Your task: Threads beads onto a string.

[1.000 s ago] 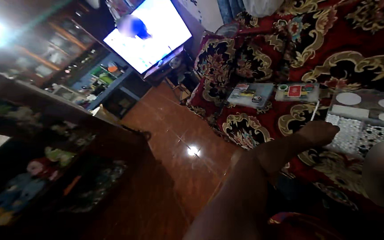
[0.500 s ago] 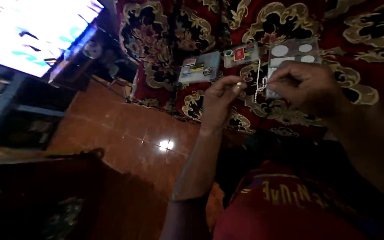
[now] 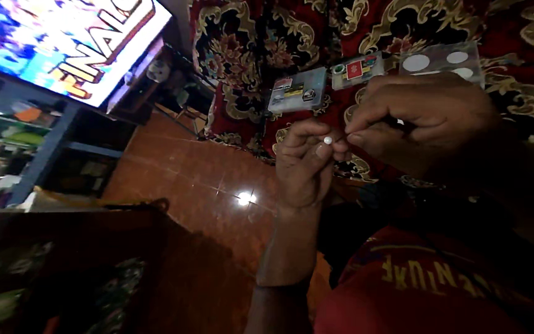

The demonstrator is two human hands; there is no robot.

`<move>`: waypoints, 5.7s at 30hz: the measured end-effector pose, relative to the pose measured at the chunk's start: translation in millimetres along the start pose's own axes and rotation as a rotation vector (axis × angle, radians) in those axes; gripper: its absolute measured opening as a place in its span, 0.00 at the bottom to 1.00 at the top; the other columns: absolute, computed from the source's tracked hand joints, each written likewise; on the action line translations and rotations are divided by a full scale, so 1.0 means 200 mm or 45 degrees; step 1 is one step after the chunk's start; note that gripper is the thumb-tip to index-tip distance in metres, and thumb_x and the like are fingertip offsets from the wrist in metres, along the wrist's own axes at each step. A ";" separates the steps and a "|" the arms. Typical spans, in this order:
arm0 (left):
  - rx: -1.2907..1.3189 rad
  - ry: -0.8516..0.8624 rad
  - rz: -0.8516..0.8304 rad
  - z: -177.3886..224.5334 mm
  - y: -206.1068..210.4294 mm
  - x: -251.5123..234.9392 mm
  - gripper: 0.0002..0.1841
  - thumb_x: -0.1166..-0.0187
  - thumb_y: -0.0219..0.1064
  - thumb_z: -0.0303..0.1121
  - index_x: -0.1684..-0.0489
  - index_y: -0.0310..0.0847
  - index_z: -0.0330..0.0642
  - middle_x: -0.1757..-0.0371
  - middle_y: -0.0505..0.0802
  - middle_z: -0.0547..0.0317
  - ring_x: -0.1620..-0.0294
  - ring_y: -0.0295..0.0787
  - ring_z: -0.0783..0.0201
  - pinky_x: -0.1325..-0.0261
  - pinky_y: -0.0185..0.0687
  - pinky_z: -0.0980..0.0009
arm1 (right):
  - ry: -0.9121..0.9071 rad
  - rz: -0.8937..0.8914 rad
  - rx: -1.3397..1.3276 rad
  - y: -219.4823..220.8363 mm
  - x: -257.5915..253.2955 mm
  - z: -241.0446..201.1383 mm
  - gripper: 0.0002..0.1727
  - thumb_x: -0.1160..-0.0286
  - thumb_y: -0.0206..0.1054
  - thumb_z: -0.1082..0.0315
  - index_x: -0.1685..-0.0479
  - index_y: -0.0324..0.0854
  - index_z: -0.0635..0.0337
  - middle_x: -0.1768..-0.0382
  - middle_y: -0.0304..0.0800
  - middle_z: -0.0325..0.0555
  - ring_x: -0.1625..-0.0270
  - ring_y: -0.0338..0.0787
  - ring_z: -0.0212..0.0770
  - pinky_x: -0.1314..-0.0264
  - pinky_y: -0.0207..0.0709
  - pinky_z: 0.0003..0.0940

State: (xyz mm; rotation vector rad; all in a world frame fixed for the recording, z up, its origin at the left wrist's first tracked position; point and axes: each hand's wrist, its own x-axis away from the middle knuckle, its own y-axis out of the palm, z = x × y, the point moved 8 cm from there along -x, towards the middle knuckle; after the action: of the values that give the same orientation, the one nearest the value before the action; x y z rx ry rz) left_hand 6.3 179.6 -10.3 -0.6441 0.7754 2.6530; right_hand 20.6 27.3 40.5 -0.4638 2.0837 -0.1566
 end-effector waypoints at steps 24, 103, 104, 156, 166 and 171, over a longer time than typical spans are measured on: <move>0.118 0.031 -0.006 0.06 0.00 0.04 0.07 0.20 0.70 0.31 0.49 0.85 0.44 0.62 0.93 0.57 0.62 0.91 0.65 0.54 0.89 0.68 | -0.048 0.013 -0.072 0.07 -0.06 -0.05 0.07 0.25 0.68 0.69 0.64 0.88 0.63 0.68 0.85 0.36 0.70 0.76 0.18 0.71 0.69 0.11; -0.142 -0.056 0.344 -0.03 -0.19 0.08 0.04 0.23 0.71 0.27 0.59 0.92 0.40 0.65 0.96 0.58 0.66 0.93 0.69 0.56 0.89 0.72 | -0.019 -0.130 0.111 0.21 0.00 0.19 0.13 0.19 0.67 0.60 0.59 0.93 0.59 0.64 0.93 0.47 0.62 0.89 0.33 0.58 0.83 0.26; -0.136 -0.087 0.374 -0.04 -0.19 0.09 0.04 0.22 0.69 0.26 0.60 0.91 0.40 0.67 0.95 0.59 0.67 0.92 0.70 0.57 0.88 0.72 | -0.023 -0.126 0.126 0.21 0.00 0.20 0.13 0.19 0.67 0.61 0.59 0.93 0.60 0.65 0.93 0.48 0.62 0.89 0.34 0.58 0.83 0.27; -0.208 -0.325 0.231 -0.21 -0.13 0.14 0.19 0.10 0.55 0.48 0.46 0.87 0.45 0.57 0.92 0.62 0.58 0.89 0.71 0.52 0.87 0.73 | 0.305 -0.255 -0.275 0.13 0.07 0.31 0.03 0.26 0.70 0.73 0.59 0.86 0.63 0.67 0.91 0.35 0.69 0.88 0.19 0.66 0.85 0.14; -0.577 -0.414 0.265 -0.30 -0.19 0.12 0.08 0.13 0.56 0.26 0.58 0.80 0.34 0.69 0.88 0.67 0.67 0.84 0.76 0.57 0.82 0.75 | 0.281 -0.382 0.128 0.17 0.23 0.43 0.16 0.21 0.66 0.57 0.58 0.90 0.63 0.64 0.91 0.52 0.67 0.87 0.40 0.64 0.84 0.38; -0.658 -0.481 0.276 -0.47 -0.23 0.10 0.10 0.14 0.52 0.28 0.60 0.79 0.36 0.71 0.84 0.68 0.69 0.80 0.77 0.60 0.79 0.76 | 0.476 -0.443 0.040 0.15 0.32 0.55 0.11 0.27 0.68 0.69 0.58 0.88 0.71 0.65 0.90 0.59 0.67 0.86 0.43 0.62 0.83 0.40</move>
State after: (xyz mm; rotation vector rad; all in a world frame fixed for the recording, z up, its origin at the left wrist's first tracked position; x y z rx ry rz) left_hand 38.8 167.0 -110.8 -0.1541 0.0505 3.0620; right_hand 74.9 37.1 -77.5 -0.8278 2.3417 -0.5128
